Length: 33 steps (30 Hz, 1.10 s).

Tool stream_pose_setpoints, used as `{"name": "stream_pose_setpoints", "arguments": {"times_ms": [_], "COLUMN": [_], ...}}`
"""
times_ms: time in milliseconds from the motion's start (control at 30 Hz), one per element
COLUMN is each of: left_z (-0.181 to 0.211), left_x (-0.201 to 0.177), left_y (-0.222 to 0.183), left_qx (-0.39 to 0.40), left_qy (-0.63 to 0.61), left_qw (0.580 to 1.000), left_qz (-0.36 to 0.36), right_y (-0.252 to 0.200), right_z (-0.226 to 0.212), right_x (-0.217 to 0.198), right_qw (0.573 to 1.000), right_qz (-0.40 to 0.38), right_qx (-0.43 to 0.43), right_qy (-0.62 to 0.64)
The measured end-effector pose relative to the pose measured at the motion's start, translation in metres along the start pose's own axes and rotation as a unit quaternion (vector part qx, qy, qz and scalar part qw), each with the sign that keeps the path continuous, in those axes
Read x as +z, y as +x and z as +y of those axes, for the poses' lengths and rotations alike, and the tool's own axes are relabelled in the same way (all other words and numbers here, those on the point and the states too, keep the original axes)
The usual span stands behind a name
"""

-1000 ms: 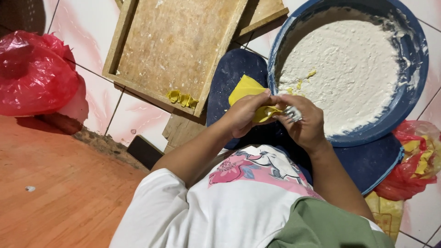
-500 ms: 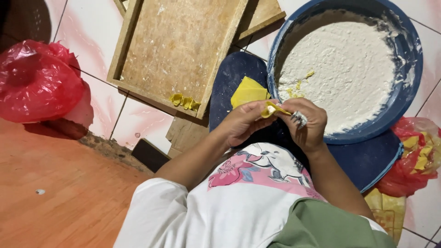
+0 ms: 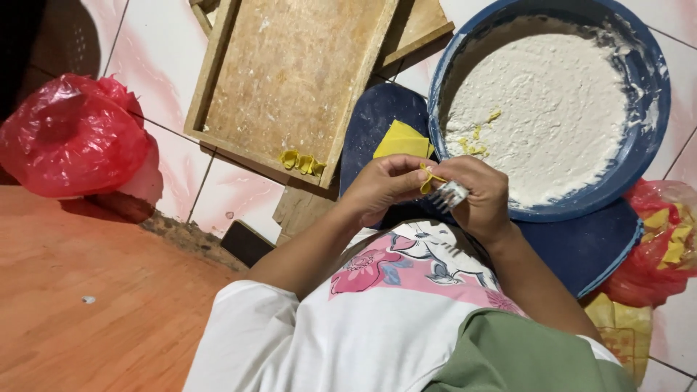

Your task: Filling small squares of yellow dough with a white mixture using a fork and folding them into shapes.

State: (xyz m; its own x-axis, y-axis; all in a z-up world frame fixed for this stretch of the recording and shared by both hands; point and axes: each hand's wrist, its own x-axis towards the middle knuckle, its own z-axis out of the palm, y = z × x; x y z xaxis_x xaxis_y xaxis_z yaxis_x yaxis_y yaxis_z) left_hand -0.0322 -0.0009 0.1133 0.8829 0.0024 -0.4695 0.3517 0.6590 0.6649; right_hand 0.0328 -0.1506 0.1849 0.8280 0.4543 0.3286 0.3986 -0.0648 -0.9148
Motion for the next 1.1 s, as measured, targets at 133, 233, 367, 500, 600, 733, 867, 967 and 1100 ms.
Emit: {"name": "stream_pose_setpoints", "arguments": {"times_ms": [133, 233, 367, 500, 600, 733, 867, 967, 1100], "left_z": [0.007, 0.002, -0.002, 0.0, 0.002, -0.012, -0.011, -0.004, 0.002], "left_x": [-0.001, -0.004, -0.006, 0.003, 0.015, 0.013, 0.018, 0.032, 0.045], "left_y": [-0.002, 0.002, 0.008, 0.003, -0.005, 0.003, 0.006, -0.003, -0.013], "left_qx": [-0.002, 0.016, 0.015, 0.035, 0.062, 0.101, 0.156, 0.229, 0.348], "left_qy": [-0.008, -0.073, -0.113, -0.074, -0.028, 0.005, 0.095, 0.165, 0.27], "left_qw": [1.0, 0.997, 0.992, 0.996, 0.998, 0.994, 0.981, 0.956, 0.893], "left_qz": [0.0, -0.028, -0.046, -0.027, 0.018, 0.038, 0.068, 0.085, 0.087], "right_y": [-0.005, -0.006, -0.014, -0.03, -0.025, -0.024, -0.02, -0.018, -0.011], "right_z": [0.036, 0.042, 0.035, 0.058, 0.047, 0.04, 0.039, 0.038, 0.022], "right_x": [-0.021, -0.04, -0.037, -0.039, -0.034, -0.029, -0.026, -0.02, -0.016], "right_qw": [0.998, 0.997, 0.991, 0.973, 0.979, 0.988, 0.995, 0.996, 0.994], "right_qz": [-0.051, -0.054, -0.052, -0.017, -0.003, -0.001, -0.024, -0.009, 0.025], "right_qx": [-0.025, 0.006, 0.119, 0.219, 0.195, 0.153, 0.09, 0.05, -0.004], "right_qy": [-0.036, -0.051, 0.041, 0.066, 0.059, 0.038, -0.02, -0.073, -0.107]}}
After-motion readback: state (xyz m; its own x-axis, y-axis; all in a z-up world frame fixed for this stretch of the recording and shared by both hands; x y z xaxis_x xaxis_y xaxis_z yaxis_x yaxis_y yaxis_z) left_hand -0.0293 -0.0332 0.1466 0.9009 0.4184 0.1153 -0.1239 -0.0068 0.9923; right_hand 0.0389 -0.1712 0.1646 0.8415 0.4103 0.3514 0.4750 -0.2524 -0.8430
